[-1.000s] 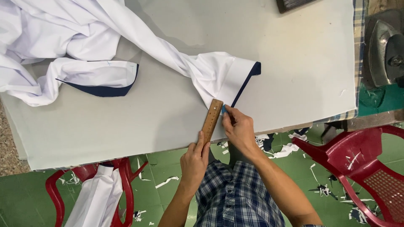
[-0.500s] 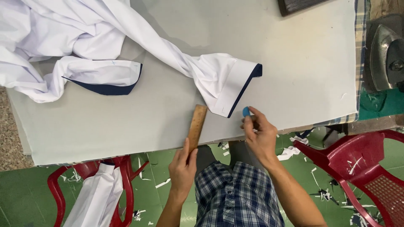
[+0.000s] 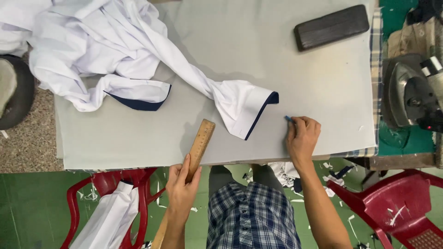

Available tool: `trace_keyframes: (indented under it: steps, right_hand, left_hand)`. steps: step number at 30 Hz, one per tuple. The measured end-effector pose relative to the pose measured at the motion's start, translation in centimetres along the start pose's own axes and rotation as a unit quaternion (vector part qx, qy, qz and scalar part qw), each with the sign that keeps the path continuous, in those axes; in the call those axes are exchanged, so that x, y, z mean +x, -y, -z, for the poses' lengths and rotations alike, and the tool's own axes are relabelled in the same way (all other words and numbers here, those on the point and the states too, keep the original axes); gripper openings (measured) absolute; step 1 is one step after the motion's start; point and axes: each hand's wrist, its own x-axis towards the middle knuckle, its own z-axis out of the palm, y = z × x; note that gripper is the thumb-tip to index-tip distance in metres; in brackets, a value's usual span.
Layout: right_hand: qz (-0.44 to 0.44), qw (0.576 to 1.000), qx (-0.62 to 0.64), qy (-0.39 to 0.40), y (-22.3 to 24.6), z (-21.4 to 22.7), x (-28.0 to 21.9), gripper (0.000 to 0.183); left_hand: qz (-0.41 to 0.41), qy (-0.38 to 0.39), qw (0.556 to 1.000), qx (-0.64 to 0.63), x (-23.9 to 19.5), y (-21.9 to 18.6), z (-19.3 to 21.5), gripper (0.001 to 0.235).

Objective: The person uses a wooden ruler and a blue chalk-like marker to draw lines along the cuffs and sleeves of white shirts with navy trim. They repeatedly measure, mark, and reposition the shirts on a work table, handling several shirts one at a time.

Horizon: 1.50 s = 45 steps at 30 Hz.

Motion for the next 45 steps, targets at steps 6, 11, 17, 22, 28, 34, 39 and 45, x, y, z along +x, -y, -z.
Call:
trace_keyframes:
  steps: [6, 11, 17, 22, 28, 34, 39, 45]
  right_hand:
    - [-0.036, 0.998, -0.048, 0.004, -0.4, 0.6, -0.3, 0.021]
    - [-0.009, 0.998, -0.032, -0.055, 4.3, -0.6, -2.4, 0.008]
    - [-0.218, 0.973, 0.052, 0.063, 12.0, -4.7, 0.4, 0.051]
    - [-0.355, 0.921, 0.135, 0.084, 13.1, -7.3, 0.4, 0.033]
    - [-0.463, 0.823, 0.328, -0.006, 12.9, -3.5, 4.0, 0.027]
    - [-0.408, 0.813, 0.414, -0.033, 11.9, -1.8, 9.2, 0.026]
    - [-0.37, 0.814, 0.447, -0.017, 17.1, 3.7, 14.3, 0.03]
    - [-0.343, 0.833, 0.432, 0.028, 14.8, 2.6, 14.4, 0.03]
  left_hand:
    - [-0.126, 0.029, 0.99, 0.061, 9.0, -4.0, 1.2, 0.044]
    - [-0.357, 0.05, 0.921, 0.145, 22.1, -5.6, -3.4, 0.042]
    - [-0.464, 0.235, 0.849, 0.096, 33.8, -7.2, -17.1, 0.055]
    - [-0.471, 0.304, 0.825, 0.076, 35.0, -7.2, -21.4, 0.055]
    - [-0.487, 0.01, 0.861, -0.15, 29.8, -4.4, -10.9, 0.021]
    - [-0.332, 0.006, 0.917, -0.221, 18.8, 1.0, -8.6, 0.012]
    - [-0.263, -0.036, 0.942, -0.206, 17.4, -1.8, -12.8, 0.031]
    - [-0.197, -0.076, 0.959, -0.19, 19.5, -3.7, -15.1, 0.036]
